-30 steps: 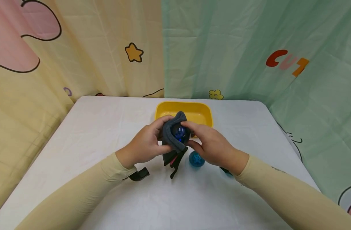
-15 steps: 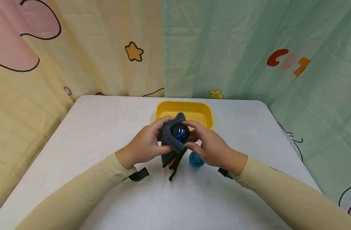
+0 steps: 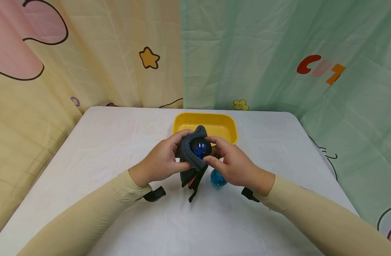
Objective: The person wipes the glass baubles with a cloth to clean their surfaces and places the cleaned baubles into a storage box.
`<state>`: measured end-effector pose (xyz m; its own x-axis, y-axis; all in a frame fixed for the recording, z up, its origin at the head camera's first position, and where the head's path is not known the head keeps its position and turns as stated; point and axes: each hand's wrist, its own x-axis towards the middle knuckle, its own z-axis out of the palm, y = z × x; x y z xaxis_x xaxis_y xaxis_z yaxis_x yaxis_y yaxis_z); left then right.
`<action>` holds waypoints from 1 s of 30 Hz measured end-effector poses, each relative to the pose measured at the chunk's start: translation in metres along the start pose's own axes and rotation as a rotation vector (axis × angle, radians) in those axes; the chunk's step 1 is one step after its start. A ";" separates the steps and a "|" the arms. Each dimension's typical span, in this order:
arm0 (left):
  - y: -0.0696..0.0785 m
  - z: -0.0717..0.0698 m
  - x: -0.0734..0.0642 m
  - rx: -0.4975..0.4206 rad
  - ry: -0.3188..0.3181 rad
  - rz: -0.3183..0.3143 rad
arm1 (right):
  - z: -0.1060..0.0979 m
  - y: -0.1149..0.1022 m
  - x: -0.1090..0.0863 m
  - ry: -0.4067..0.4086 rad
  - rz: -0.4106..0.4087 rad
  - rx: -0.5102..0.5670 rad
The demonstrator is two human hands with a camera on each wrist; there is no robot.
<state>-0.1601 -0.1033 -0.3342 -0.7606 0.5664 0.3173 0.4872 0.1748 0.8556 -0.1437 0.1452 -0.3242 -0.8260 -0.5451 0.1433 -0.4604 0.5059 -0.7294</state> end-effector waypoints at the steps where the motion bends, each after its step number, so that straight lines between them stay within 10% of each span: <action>1: 0.000 0.000 0.000 -0.004 0.001 0.000 | 0.000 -0.001 0.000 0.004 -0.017 -0.018; 17: 0.001 -0.001 0.002 -0.036 -0.004 0.013 | -0.010 0.001 -0.001 0.156 -0.349 -0.591; 30: 0.006 0.002 0.002 -0.031 -0.007 0.015 | -0.003 -0.001 -0.001 0.020 0.003 0.000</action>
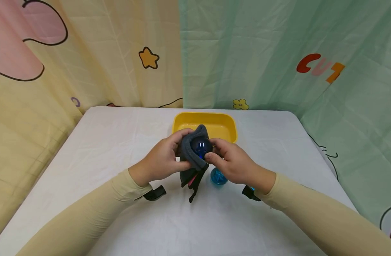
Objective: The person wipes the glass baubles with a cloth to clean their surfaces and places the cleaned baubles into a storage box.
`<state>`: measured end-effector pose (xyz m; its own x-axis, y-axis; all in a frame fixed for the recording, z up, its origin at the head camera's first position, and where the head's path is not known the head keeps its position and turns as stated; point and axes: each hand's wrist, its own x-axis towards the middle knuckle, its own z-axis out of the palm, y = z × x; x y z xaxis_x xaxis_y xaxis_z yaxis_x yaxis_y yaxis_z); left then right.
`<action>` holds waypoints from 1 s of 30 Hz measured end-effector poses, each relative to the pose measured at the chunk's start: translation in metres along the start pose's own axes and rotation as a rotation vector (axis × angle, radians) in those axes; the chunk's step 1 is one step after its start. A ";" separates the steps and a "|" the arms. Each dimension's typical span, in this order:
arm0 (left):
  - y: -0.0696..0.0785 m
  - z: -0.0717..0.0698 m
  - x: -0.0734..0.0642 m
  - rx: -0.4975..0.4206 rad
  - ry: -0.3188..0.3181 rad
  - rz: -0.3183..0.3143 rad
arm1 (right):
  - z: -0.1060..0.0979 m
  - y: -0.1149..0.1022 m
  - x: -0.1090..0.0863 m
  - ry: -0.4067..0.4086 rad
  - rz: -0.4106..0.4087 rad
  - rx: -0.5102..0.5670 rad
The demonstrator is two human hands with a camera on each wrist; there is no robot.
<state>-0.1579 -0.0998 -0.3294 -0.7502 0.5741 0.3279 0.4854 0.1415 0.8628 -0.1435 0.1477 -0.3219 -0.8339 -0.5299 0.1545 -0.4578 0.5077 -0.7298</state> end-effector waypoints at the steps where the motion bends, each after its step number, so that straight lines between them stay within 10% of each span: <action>1: -0.001 0.000 0.000 0.006 0.002 -0.003 | 0.001 0.000 0.000 0.006 -0.004 0.006; 16: -0.007 -0.002 0.000 -0.018 0.011 -0.002 | -0.002 0.000 -0.001 0.083 -0.251 -0.482; 19: -0.007 -0.001 0.001 -0.016 0.009 -0.006 | -0.001 0.001 -0.001 0.069 -0.197 -0.363; 24: -0.006 0.000 0.000 -0.002 0.006 -0.018 | 0.002 0.002 0.000 -0.028 0.035 0.132; 30: -0.007 0.000 -0.002 -0.006 0.006 -0.015 | 0.003 -0.001 -0.002 0.001 -0.026 -0.006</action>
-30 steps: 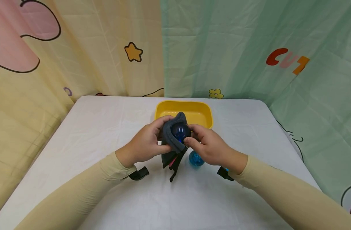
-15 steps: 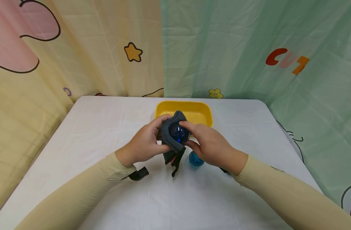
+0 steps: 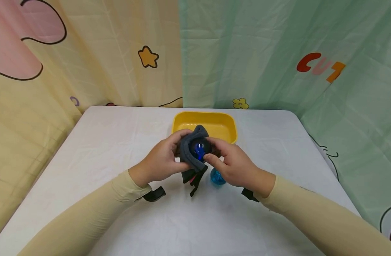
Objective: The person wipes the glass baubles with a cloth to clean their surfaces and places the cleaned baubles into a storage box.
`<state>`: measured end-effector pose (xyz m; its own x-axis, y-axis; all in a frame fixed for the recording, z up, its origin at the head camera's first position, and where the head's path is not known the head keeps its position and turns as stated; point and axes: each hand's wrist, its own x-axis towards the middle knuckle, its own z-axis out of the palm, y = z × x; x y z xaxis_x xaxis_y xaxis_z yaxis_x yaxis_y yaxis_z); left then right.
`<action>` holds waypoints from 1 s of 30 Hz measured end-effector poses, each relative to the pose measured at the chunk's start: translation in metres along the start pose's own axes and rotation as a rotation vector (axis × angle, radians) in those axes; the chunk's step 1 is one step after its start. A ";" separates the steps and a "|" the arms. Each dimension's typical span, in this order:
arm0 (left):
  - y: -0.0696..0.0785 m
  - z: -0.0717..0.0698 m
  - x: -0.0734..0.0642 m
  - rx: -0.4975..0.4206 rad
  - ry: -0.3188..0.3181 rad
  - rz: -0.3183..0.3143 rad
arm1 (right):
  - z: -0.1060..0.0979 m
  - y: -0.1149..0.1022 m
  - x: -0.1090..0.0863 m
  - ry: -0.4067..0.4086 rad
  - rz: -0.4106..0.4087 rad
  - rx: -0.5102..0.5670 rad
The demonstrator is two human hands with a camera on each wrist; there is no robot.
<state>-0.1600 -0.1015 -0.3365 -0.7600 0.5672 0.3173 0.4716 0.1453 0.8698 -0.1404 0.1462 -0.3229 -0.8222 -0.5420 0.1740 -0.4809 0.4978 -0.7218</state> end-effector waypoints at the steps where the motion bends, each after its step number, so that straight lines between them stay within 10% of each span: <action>1: 0.000 0.000 0.000 0.000 0.002 0.002 | 0.000 -0.001 -0.001 0.000 -0.027 -0.052; 11: 0.001 -0.001 0.000 -0.009 0.003 0.018 | -0.007 -0.002 0.000 0.078 -0.268 -0.558; 20: 0.004 0.001 -0.001 0.057 0.009 0.037 | 0.001 -0.002 -0.001 -0.028 0.098 0.158; 30: 0.002 -0.001 0.000 0.036 0.012 0.033 | -0.003 -0.010 -0.003 -0.032 -0.043 -0.303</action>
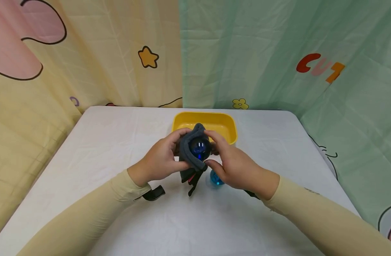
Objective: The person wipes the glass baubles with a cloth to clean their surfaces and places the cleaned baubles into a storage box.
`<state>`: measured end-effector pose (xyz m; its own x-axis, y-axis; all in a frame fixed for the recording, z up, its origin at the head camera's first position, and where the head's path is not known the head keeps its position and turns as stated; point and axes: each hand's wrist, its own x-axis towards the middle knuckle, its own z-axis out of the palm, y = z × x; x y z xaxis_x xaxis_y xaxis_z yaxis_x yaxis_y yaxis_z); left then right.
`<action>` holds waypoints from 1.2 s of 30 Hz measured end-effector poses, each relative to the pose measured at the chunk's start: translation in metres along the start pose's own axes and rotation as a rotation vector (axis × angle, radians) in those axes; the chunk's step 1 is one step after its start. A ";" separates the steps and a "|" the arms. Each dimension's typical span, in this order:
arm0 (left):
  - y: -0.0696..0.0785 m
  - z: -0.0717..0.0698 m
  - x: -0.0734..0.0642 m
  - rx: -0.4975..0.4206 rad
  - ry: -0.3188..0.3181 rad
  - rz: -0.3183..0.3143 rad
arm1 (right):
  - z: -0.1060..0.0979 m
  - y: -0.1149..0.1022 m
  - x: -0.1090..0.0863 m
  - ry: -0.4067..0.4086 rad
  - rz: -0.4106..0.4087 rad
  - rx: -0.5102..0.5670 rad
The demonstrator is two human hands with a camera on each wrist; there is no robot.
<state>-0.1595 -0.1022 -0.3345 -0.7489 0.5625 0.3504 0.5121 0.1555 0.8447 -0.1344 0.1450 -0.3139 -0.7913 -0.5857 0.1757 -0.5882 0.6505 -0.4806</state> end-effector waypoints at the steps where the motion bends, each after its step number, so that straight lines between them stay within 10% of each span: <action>1: 0.000 0.000 0.000 -0.006 -0.003 -0.003 | -0.001 0.001 0.000 0.006 -0.028 -0.067; 8: 0.002 0.001 0.000 -0.011 -0.028 -0.028 | -0.002 0.010 0.001 0.177 -0.242 -0.315; 15: 0.004 0.001 0.001 0.022 -0.028 -0.030 | 0.002 0.005 0.001 -0.023 0.120 0.357; 17: 0.004 0.001 0.000 0.028 -0.024 -0.035 | 0.003 0.004 0.002 -0.030 0.139 0.396; 30: 0.003 -0.001 0.001 -0.017 -0.007 -0.036 | -0.001 -0.006 0.000 0.047 -0.059 -0.237; 36: 0.005 0.001 0.000 -0.010 -0.003 -0.019 | -0.002 0.001 -0.001 0.140 -0.133 -0.192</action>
<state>-0.1572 -0.1009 -0.3308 -0.7569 0.5623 0.3329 0.4936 0.1580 0.8552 -0.1342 0.1469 -0.3129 -0.7124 -0.6082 0.3500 -0.6989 0.6598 -0.2760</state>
